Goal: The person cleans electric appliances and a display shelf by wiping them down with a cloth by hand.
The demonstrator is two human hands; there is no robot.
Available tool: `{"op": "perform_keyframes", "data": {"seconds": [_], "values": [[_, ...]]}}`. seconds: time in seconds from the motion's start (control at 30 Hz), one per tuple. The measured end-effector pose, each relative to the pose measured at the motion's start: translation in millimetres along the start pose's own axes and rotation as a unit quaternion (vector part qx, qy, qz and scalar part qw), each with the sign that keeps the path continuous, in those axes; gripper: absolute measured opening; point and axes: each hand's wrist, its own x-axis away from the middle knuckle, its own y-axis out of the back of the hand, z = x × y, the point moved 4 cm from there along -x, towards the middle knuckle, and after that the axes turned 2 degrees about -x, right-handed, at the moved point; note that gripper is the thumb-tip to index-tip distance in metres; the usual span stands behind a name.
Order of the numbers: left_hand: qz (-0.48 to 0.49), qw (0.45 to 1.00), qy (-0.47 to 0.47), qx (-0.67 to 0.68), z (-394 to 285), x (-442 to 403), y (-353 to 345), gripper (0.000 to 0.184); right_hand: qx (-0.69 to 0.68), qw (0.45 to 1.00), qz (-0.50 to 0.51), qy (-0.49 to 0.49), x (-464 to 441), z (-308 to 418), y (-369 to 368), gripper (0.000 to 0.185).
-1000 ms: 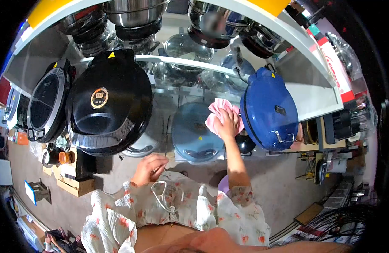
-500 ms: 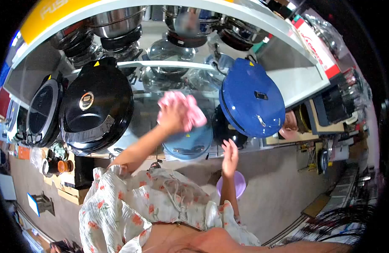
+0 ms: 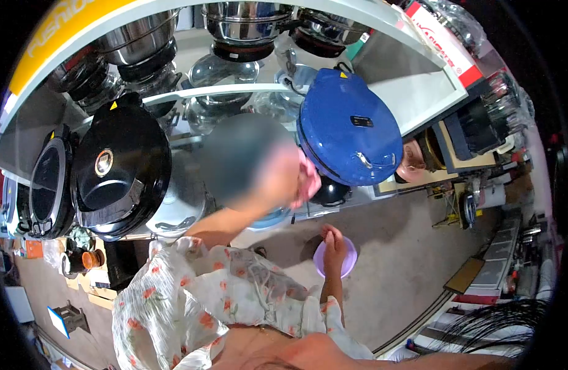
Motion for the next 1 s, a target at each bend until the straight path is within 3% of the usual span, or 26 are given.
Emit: {"op": "perform_keyframes", "data": {"seconds": [0.03,0.07,0.1,0.17,0.27,0.33,0.37,0.4,0.43,0.5,0.57,0.6,0.63,0.67,0.7,0.87,0.9,0.93,1.0], "values": [[0.037,0.958,0.041,0.282,-14.1,15.1,-25.5,0.036,0.008,1.0,0.008,0.023,-0.1,4.7,-0.5,0.023],[0.054,0.87,0.078,0.483,-29.6,28.7,-38.7,0.037,0.016,0.999,0.016,0.045,0.8,7.1,-0.4,0.023],[0.064,0.848,0.098,0.517,-57.9,37.2,-36.1,0.037,0.006,0.999,0.024,0.03,3.1,4.0,0.2,0.023],[0.109,0.958,0.146,0.22,-114.5,50.2,-1.8,0.039,-0.013,0.999,0.04,-0.004,11.5,-4.2,3.7,0.023],[0.097,0.947,0.14,0.273,-56.4,48.4,26.1,0.036,0.059,0.996,0.042,0.056,24.9,-20.8,12.6,0.023],[-0.017,0.978,0.06,0.198,-33.3,19.5,52.0,0.036,0.062,0.997,0.042,-0.007,33.6,-10.5,18.9,0.022],[-0.012,0.976,0.027,0.218,-49.8,3.3,64.5,0.035,0.056,0.998,0.031,-0.01,38.2,-8.5,20.4,0.022],[-0.059,0.997,-0.011,0.041,-55.9,-9.1,75.5,0.031,0.05,0.998,0.02,-0.013,41.0,-8.6,22.0,0.022],[-0.057,0.998,-0.029,-0.007,-83.4,-17.6,69.9,0.028,0.037,0.999,0.013,-0.013,42.7,-15.5,22.7,0.022],[-0.034,0.997,-0.053,-0.039,-111.5,-22.2,38.9,0.024,0.015,1.0,0.003,-0.012,43.7,-32.9,25.5,0.022],[0.207,0.961,0.001,0.181,-105.0,-16.6,2.6,0.017,-0.006,1.0,0.006,-0.015,42.5,-24.5,23.9,0.022],[0.226,0.925,0.055,0.299,-107.9,-4.6,-18.4,0.017,-0.016,1.0,0.005,-0.018,42.0,-21.1,24.7,0.022],[0.235,0.874,0.113,0.41,-110.7,7.7,-39.4,0.02,0.012,1.0,0.012,-0.006,39.1,-19.4,27.0,0.022],[0.056,0.884,0.158,0.437,-114.6,30.2,-60.7,0.02,0.04,0.999,0.02,0.006,35.1,-17.8,29.1,0.022],[0.091,0.987,0.012,0.134,-106.9,30.7,-60.6,0.019,0.069,0.997,0.028,0.018,34.3,-17.8,31.9,0.022],[0.177,0.981,0.005,0.08,-67.9,28.7,-70.3,0.016,-0.004,1.0,0.003,0.022,30.0,-28.0,55.4,0.023],[0.15,0.975,0.026,0.165,-65.5,25.1,-84.5,0.014,-0.001,1.0,0.0,0.018,31.8,-27.1,61.7,0.023],[0.159,0.974,0.033,0.161,-62.3,19.4,-93.2,0.017,0.0,1.0,-0.01,-0.012,32.8,-31.6,65.3,0.022],[0.181,0.983,0.025,0.004,-57.8,3.7,-109.6,0.028,0.004,0.997,-0.029,-0.069,35.0,-40.4,71.8,0.022]]}}
